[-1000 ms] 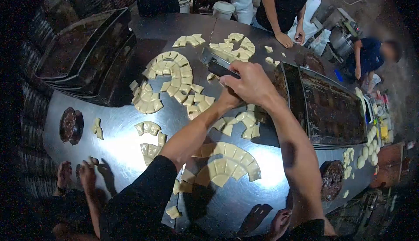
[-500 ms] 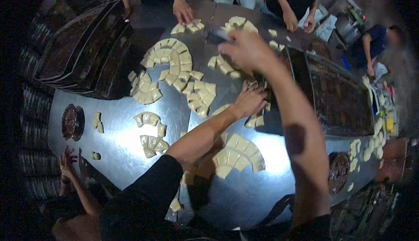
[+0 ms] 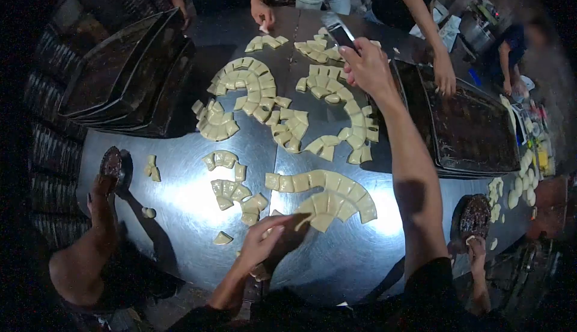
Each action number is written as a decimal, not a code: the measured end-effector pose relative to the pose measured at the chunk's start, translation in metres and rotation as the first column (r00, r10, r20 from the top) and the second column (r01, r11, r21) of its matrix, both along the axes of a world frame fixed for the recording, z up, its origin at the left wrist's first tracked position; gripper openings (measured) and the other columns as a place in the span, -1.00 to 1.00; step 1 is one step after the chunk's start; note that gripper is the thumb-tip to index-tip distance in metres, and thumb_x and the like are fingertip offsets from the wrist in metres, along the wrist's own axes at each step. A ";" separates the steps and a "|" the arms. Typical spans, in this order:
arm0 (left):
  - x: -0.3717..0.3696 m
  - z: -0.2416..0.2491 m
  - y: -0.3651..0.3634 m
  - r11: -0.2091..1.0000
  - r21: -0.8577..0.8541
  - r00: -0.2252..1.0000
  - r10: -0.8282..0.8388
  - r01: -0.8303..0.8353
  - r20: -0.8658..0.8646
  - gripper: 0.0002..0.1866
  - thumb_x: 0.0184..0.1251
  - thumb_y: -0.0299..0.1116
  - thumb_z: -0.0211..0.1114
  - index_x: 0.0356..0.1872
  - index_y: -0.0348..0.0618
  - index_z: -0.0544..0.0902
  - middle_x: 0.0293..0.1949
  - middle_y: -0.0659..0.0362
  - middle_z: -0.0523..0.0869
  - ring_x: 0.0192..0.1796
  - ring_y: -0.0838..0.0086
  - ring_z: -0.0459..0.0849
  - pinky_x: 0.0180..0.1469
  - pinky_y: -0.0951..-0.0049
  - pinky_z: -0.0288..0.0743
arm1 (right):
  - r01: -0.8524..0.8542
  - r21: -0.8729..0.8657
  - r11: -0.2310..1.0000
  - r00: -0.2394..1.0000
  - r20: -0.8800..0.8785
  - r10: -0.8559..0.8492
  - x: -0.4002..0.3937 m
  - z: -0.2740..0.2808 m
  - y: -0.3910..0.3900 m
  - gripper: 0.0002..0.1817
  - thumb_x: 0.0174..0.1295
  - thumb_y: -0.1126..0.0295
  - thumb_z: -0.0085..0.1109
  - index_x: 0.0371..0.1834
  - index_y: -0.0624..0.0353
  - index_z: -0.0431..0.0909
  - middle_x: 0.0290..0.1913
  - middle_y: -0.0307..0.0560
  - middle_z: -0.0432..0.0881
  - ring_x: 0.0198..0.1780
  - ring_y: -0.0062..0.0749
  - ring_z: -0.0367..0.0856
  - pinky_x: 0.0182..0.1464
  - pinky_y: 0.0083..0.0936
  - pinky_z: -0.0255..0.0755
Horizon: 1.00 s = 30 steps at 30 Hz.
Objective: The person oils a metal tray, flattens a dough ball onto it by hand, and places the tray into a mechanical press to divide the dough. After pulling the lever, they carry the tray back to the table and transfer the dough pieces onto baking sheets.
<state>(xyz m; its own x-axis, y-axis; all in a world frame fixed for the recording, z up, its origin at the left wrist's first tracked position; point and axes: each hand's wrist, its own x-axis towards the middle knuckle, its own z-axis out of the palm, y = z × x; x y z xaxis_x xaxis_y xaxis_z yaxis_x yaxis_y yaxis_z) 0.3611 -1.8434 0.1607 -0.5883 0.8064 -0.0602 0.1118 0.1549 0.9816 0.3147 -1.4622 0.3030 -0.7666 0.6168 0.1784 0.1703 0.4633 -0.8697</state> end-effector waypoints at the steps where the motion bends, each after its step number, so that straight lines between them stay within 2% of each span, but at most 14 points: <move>1: 0.000 0.004 -0.020 0.998 -0.027 0.996 0.059 -0.061 -0.063 -0.72 0.41 -0.40 0.18 0.06 -0.25 0.63 -0.01 -0.02 0.69 -0.01 0.30 0.68 0.05 0.41 0.51 | 0.120 0.068 0.990 0.992 -0.057 -0.117 0.001 -0.006 -0.003 -0.71 0.34 0.24 0.15 -0.20 0.32 0.52 -0.57 -0.11 0.56 -0.63 -0.53 0.54 -0.59 -0.53 0.39; 3: 0.001 0.020 -0.060 0.979 -0.080 0.976 0.174 -0.185 -0.132 -0.72 0.41 -0.43 0.15 0.06 -0.24 0.64 -0.04 -0.02 0.70 0.00 0.31 0.68 0.08 0.39 0.50 | 0.364 0.217 0.906 0.920 -0.232 -0.315 -0.001 -0.024 -0.002 -0.59 0.29 0.13 0.16 -0.11 0.34 0.55 -0.48 0.11 0.65 -0.49 -0.21 0.68 -0.37 -0.31 0.50; 4: 0.002 0.029 -0.079 0.963 -0.111 0.963 0.232 -0.247 -0.135 -0.72 0.40 -0.45 0.14 0.06 -0.25 0.64 -0.04 -0.02 0.71 0.01 0.31 0.67 0.09 0.38 0.49 | 0.364 0.214 0.906 0.918 -0.245 -0.311 -0.002 -0.032 0.004 -0.59 0.29 0.13 0.16 -0.11 0.34 0.55 -0.48 0.11 0.65 -0.49 -0.21 0.68 -0.37 -0.31 0.50; 6: 0.005 0.028 -0.120 0.935 -0.129 0.933 0.304 -0.331 -0.195 -0.72 0.39 -0.46 0.13 0.05 -0.27 0.64 -0.05 -0.02 0.71 0.01 0.32 0.67 0.10 0.37 0.48 | 0.536 0.271 0.800 0.823 -0.378 -0.424 -0.001 -0.039 0.011 -0.58 0.29 0.11 0.15 -0.09 0.33 0.54 -0.47 0.12 0.66 -0.42 -0.10 0.70 -0.30 -0.27 0.50; 8: 0.015 0.024 -0.153 0.902 -0.149 0.898 0.362 -0.405 -0.248 -0.72 0.38 -0.48 0.12 0.04 -0.29 0.65 -0.05 -0.03 0.71 0.01 0.32 0.67 0.11 0.37 0.48 | 0.545 0.210 0.812 0.810 -0.383 -0.444 0.010 -0.027 -0.004 -0.58 0.29 0.12 0.17 -0.09 0.33 0.54 -0.53 0.03 0.65 -0.45 -0.15 0.69 -0.34 -0.29 0.50; 11: 0.036 0.017 -0.194 0.821 -0.174 0.836 0.511 -0.544 -0.201 -0.72 0.37 -0.46 0.13 0.02 -0.32 0.65 -0.07 -0.03 0.73 0.00 0.31 0.68 0.11 0.38 0.48 | 0.544 0.216 0.811 0.768 -0.518 -0.377 0.023 -0.018 -0.023 -0.63 0.30 0.19 0.20 -0.12 0.35 0.53 -0.59 -0.02 0.61 -0.50 -0.23 0.67 -0.40 -0.37 0.48; 16: 0.070 -0.003 -0.234 0.840 -0.187 0.860 0.493 -0.510 -0.133 -0.71 0.36 -0.48 0.17 0.06 -0.32 0.62 -0.04 -0.01 0.73 0.00 0.38 0.68 0.09 0.41 0.49 | 0.552 0.272 0.789 0.711 -0.647 -0.274 0.067 0.010 -0.102 -0.70 0.30 0.26 0.22 -0.16 0.33 0.52 -0.55 -0.01 0.62 -0.51 -0.31 0.67 -0.42 -0.43 0.46; 18: 0.081 -0.016 -0.249 0.876 -0.170 0.890 0.429 -0.451 -0.152 -0.70 0.39 -0.48 0.16 0.10 -0.32 0.59 -0.03 -0.01 0.72 0.00 0.41 0.68 0.08 0.45 0.49 | 0.451 0.117 0.885 0.686 -0.680 -0.260 0.103 0.023 -0.160 -0.75 0.32 0.31 0.22 -0.19 0.33 0.52 -0.56 -0.12 0.59 -0.53 -0.52 0.60 -0.47 -0.55 0.41; 19: 0.088 -0.021 -0.257 0.882 -0.172 0.898 0.438 -0.438 -0.044 -0.69 0.41 -0.47 0.17 0.13 -0.32 0.57 -0.01 -0.01 0.71 0.00 0.44 0.68 0.07 0.49 0.50 | 0.396 0.038 0.917 0.670 -0.695 -0.260 0.124 0.028 -0.194 -0.77 0.32 0.34 0.21 -0.21 0.33 0.51 -0.57 -0.18 0.57 -0.54 -0.61 0.54 -0.49 -0.61 0.37; 21: 0.099 -0.029 -0.272 0.912 -0.168 0.927 0.376 -0.374 -0.021 -0.68 0.42 -0.47 0.17 0.14 -0.33 0.56 -0.01 0.00 0.71 0.00 0.45 0.67 0.07 0.49 0.51 | 0.326 -0.096 0.941 0.638 -0.712 -0.294 0.168 0.032 -0.262 -0.80 0.33 0.36 0.21 -0.24 0.32 0.51 -0.57 -0.31 0.52 -0.55 -0.77 0.40 -0.54 -0.71 0.28; 24: 0.115 -0.036 -0.300 0.965 -0.188 0.983 0.179 -0.182 -0.032 -0.64 0.42 -0.45 0.18 0.19 -0.33 0.52 0.01 -0.01 0.70 0.02 0.43 0.67 0.08 0.48 0.53 | 0.168 -0.259 0.951 0.665 -0.682 -0.303 0.241 0.028 -0.363 -0.83 0.34 0.38 0.19 -0.20 0.27 0.48 -0.57 -0.31 0.49 -0.62 -0.79 0.36 -0.62 -0.77 0.21; 27: 0.134 -0.079 -0.340 0.976 -0.193 0.995 0.102 -0.101 -0.004 -0.64 0.41 -0.46 0.19 0.18 -0.33 0.51 0.03 0.02 0.68 0.04 0.42 0.66 0.09 0.47 0.52 | 0.110 -0.331 0.937 0.732 -0.611 -0.302 0.314 0.018 -0.440 -0.83 0.36 0.40 0.13 -0.20 0.31 0.45 -0.59 -0.24 0.51 -0.66 -0.76 0.38 -0.65 -0.77 0.22; 29: 0.143 -0.112 -0.369 0.926 -0.378 0.992 0.063 -0.018 0.105 -0.66 0.39 -0.48 0.19 0.16 -0.32 0.51 0.03 0.05 0.67 0.06 0.43 0.65 0.08 0.47 0.52 | 0.047 -0.445 0.894 0.802 -0.517 -0.300 0.363 0.017 -0.477 -0.86 0.36 0.45 0.09 -0.24 0.33 0.44 -0.56 -0.20 0.52 -0.67 -0.73 0.39 -0.66 -0.74 0.25; 30: 0.137 -0.176 -0.429 0.926 -0.378 0.994 0.045 -0.006 0.096 -0.66 0.39 -0.48 0.19 0.16 -0.32 0.51 0.03 0.05 0.67 0.06 0.43 0.65 0.08 0.47 0.52 | 0.023 -0.490 0.871 0.840 -0.463 -0.283 0.387 0.008 -0.492 -0.87 0.35 0.46 0.10 -0.25 0.33 0.44 -0.55 -0.19 0.52 -0.66 -0.72 0.39 -0.66 -0.72 0.27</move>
<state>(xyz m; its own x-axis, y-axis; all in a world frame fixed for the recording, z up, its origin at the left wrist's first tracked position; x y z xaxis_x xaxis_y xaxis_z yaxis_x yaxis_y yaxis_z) 0.4984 -2.2719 -0.0156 -0.5832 0.6973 -0.4168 0.0059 0.5167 0.8562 0.7014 -1.9542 0.3112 -0.5330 0.8258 0.1842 -0.3177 0.0065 -0.9482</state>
